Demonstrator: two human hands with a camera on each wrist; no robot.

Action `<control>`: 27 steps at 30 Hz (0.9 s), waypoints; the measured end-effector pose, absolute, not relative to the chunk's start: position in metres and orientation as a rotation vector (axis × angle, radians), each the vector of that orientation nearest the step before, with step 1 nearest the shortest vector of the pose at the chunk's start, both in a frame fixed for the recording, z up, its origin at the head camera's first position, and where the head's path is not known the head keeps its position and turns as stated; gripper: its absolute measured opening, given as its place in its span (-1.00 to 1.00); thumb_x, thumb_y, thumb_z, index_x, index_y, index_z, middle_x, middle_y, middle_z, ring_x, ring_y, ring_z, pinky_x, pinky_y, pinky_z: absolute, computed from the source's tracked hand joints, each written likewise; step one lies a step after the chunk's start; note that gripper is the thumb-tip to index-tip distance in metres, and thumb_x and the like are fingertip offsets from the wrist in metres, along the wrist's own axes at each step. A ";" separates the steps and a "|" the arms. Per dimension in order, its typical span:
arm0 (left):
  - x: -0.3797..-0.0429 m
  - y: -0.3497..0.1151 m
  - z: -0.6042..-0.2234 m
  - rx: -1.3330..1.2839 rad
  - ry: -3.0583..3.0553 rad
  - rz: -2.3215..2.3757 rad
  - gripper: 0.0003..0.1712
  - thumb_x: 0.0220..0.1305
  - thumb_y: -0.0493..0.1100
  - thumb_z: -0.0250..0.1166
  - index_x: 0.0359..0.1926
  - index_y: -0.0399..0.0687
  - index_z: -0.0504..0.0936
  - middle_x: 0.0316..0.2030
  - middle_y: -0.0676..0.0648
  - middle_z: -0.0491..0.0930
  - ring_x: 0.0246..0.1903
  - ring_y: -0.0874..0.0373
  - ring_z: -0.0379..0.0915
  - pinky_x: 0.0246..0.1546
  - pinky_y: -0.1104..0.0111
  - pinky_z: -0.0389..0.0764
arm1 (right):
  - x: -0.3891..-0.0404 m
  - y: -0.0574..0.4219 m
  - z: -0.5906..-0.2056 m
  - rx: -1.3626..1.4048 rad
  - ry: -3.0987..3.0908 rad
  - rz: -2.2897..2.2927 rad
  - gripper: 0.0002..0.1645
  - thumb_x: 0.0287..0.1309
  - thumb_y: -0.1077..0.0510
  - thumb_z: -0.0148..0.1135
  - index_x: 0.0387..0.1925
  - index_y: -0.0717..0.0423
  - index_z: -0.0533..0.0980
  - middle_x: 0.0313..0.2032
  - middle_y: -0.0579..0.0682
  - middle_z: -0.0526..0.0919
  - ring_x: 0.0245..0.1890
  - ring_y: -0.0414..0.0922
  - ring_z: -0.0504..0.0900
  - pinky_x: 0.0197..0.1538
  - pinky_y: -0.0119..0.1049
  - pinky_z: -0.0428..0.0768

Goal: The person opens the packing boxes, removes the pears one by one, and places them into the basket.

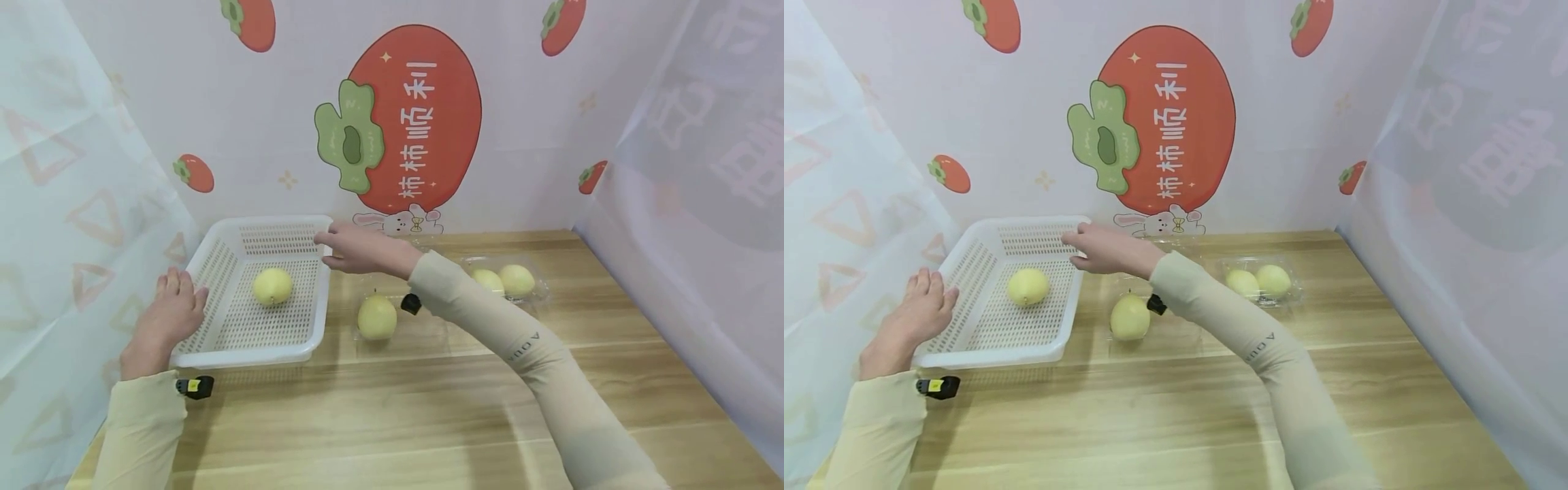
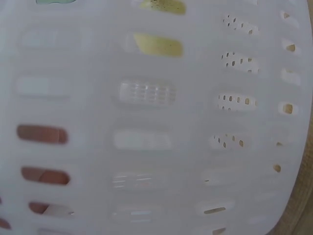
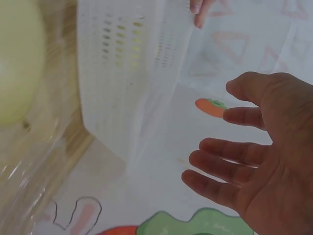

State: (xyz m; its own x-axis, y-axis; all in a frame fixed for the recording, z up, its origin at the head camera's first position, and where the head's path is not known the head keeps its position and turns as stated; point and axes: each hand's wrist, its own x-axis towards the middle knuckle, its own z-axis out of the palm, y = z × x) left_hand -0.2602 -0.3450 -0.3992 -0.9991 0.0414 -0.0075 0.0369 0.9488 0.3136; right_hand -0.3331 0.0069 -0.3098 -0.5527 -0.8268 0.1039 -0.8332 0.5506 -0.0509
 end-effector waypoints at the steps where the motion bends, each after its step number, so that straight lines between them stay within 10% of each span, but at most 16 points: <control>1: -0.260 -0.345 -0.399 0.060 3.090 0.496 -0.12 0.56 0.12 -0.43 0.41 -0.64 -0.39 0.40 -0.59 -0.57 0.43 -0.48 -0.66 0.38 -0.34 -0.22 | -0.331 0.013 -0.311 1.457 -2.676 0.152 -0.59 0.38 0.04 0.09 0.20 0.03 0.46 -0.02 0.01 0.61 -0.12 -0.13 0.53 0.00 -0.29 0.55; 27: -0.260 -0.344 -0.397 0.044 3.078 0.466 -0.10 0.55 0.16 -0.46 0.41 -0.63 -0.41 0.40 -0.57 -0.58 0.43 -0.47 -0.66 0.38 -0.33 -0.21 | -0.295 0.083 -0.374 1.400 -2.704 0.133 -0.49 0.40 -0.06 0.06 0.29 -0.01 0.42 0.19 0.02 0.55 0.20 -0.05 0.51 0.22 -0.15 0.55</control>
